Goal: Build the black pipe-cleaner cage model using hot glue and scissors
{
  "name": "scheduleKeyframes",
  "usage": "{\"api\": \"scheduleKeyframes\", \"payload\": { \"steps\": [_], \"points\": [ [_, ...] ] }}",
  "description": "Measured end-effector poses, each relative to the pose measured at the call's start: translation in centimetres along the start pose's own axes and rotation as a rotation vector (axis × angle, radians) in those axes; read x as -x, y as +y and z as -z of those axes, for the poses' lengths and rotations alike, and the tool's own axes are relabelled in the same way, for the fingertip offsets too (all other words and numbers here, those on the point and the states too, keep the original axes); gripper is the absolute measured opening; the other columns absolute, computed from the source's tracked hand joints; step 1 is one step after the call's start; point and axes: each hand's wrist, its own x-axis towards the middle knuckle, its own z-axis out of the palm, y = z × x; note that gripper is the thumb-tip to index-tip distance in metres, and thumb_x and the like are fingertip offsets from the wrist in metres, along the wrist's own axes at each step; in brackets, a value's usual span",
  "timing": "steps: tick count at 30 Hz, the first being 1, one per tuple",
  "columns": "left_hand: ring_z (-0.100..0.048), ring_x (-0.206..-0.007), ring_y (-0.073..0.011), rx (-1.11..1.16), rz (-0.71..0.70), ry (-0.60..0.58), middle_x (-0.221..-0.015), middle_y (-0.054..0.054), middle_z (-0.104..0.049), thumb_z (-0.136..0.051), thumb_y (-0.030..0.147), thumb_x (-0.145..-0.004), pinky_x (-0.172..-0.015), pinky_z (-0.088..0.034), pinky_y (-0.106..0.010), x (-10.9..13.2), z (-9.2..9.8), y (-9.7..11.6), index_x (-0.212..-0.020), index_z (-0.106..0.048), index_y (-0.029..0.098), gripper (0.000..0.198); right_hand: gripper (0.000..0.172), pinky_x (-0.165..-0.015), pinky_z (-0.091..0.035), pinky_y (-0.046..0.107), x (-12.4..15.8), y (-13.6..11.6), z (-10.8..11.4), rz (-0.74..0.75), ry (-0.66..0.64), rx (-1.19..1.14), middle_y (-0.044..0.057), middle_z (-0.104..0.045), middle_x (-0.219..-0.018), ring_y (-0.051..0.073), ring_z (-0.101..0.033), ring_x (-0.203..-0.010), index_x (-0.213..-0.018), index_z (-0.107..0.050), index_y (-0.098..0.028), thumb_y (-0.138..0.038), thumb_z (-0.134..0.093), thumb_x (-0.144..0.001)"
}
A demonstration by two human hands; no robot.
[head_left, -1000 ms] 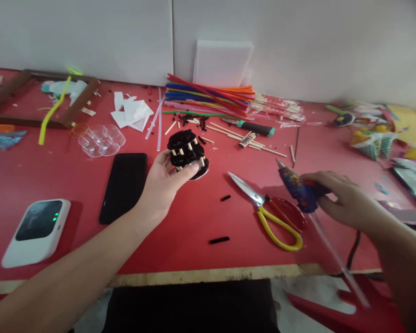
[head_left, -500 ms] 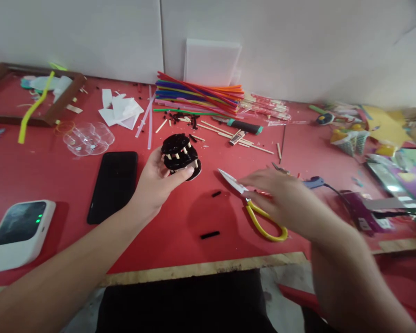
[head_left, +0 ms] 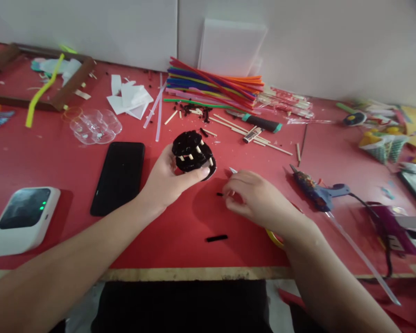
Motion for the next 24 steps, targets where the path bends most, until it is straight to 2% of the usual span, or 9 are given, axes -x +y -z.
{"api": "scheduleKeyframes", "payload": {
  "steps": [2,4,6,9,11,14,18,21,24],
  "points": [
    [-0.074,-0.115,-0.0300,-0.025,0.029,-0.004,-0.121,-0.010,-0.075,-0.094,0.034,-0.069,-0.106,-0.058,-0.051,0.1,-0.1,-0.2,-0.121,-0.061,0.022,0.064,0.010,-0.077,-0.056,0.033,0.0,-0.7,-0.4,0.000,0.223,-0.088,0.004,-0.075,-0.085,0.019,-0.070,-0.081,-0.087,-0.068,-0.020,-0.013,-0.063,-0.091],
    [-0.072,-0.118,-0.0303,-0.080,-0.004,-0.014,-0.127,-0.011,-0.072,-0.094,0.034,-0.068,-0.103,-0.059,-0.049,0.2,-0.1,-0.6,-0.124,-0.057,0.023,0.068,0.009,-0.072,-0.056,0.029,-0.1,-1.4,-0.7,-0.078,0.415,-0.200,0.003,-0.075,-0.086,0.016,-0.071,-0.079,-0.089,-0.068,-0.021,-0.013,-0.065,-0.092],
    [-0.071,-0.120,-0.0300,-0.156,-0.093,-0.037,-0.128,-0.010,-0.071,-0.092,0.033,-0.069,-0.103,-0.059,-0.048,0.4,-0.1,-0.9,-0.126,-0.056,0.024,0.068,0.010,-0.065,-0.055,0.025,0.0,-2.0,-0.9,-0.177,0.508,-0.308,0.000,-0.075,-0.084,0.013,-0.070,-0.072,-0.089,-0.068,-0.023,-0.013,-0.068,-0.090],
    [-0.069,-0.121,-0.0313,-0.259,-0.195,-0.044,-0.129,-0.012,-0.068,-0.089,0.031,-0.069,-0.107,-0.055,-0.052,0.6,-0.3,-1.1,-0.128,-0.056,0.022,0.068,0.010,-0.060,-0.055,0.021,0.0,-2.5,-1.3,-0.277,0.527,-0.475,-0.003,-0.075,-0.080,0.010,-0.070,-0.066,-0.086,-0.071,-0.023,-0.014,-0.072,-0.088],
    [-0.068,-0.121,-0.0321,-0.297,-0.217,-0.043,-0.130,-0.013,-0.068,-0.088,0.031,-0.069,-0.108,-0.054,-0.054,0.7,-0.4,-1.1,-0.128,-0.057,0.021,0.067,0.010,-0.058,-0.056,0.018,0.0,-2.7,-1.4,-0.299,0.516,-0.585,-0.005,-0.075,-0.076,0.008,-0.070,-0.062,-0.084,-0.072,-0.023,-0.014,-0.075,-0.086],
    [-0.070,-0.116,-0.0304,-0.285,-0.213,-0.069,-0.126,-0.011,-0.070,-0.088,0.030,-0.070,-0.104,-0.056,-0.051,0.6,-0.5,-1.0,-0.127,-0.058,0.022,0.065,0.010,-0.055,-0.057,0.016,-0.1,-2.8,-1.5,-0.313,0.532,-0.698,-0.005,-0.077,-0.075,0.007,-0.069,-0.058,-0.087,-0.076,-0.023,-0.013,-0.078,-0.083],
    [-0.072,-0.113,-0.0280,-0.236,-0.178,-0.091,-0.124,-0.010,-0.072,-0.089,0.029,-0.069,-0.101,-0.058,-0.047,0.7,-0.6,-0.9,-0.127,-0.058,0.022,0.066,0.015,-0.061,-0.062,0.017,-0.2,-2.9,-1.5,-0.338,0.587,-0.687,-0.003,-0.082,-0.084,0.009,-0.075,-0.066,-0.096,-0.081,-0.024,-0.015,-0.079,-0.084],
    [-0.073,-0.109,-0.0275,-0.225,-0.119,-0.102,-0.121,-0.009,-0.074,-0.090,0.029,-0.069,-0.098,-0.059,-0.046,0.9,-0.6,-0.6,-0.128,-0.059,0.022,0.068,0.014,-0.065,-0.064,0.018,-0.3,-3.0,-1.4,-0.315,0.593,-0.599,-0.001,-0.083,-0.086,0.011,-0.078,-0.072,-0.091,-0.083,-0.024,-0.013,-0.077,-0.085],
    [-0.074,-0.107,-0.0272,-0.224,-0.090,-0.099,-0.118,-0.009,-0.075,-0.091,0.030,-0.068,-0.096,-0.060,-0.045,1.1,-0.7,-0.3,-0.127,-0.059,0.022,0.068,0.015,-0.065,-0.065,0.020,-0.4,-3.1,-1.4,-0.298,0.604,-0.596,-0.001,-0.082,-0.084,0.011,-0.077,-0.071,-0.091,-0.084,-0.024,-0.012,-0.076,-0.085]
  ]
}}
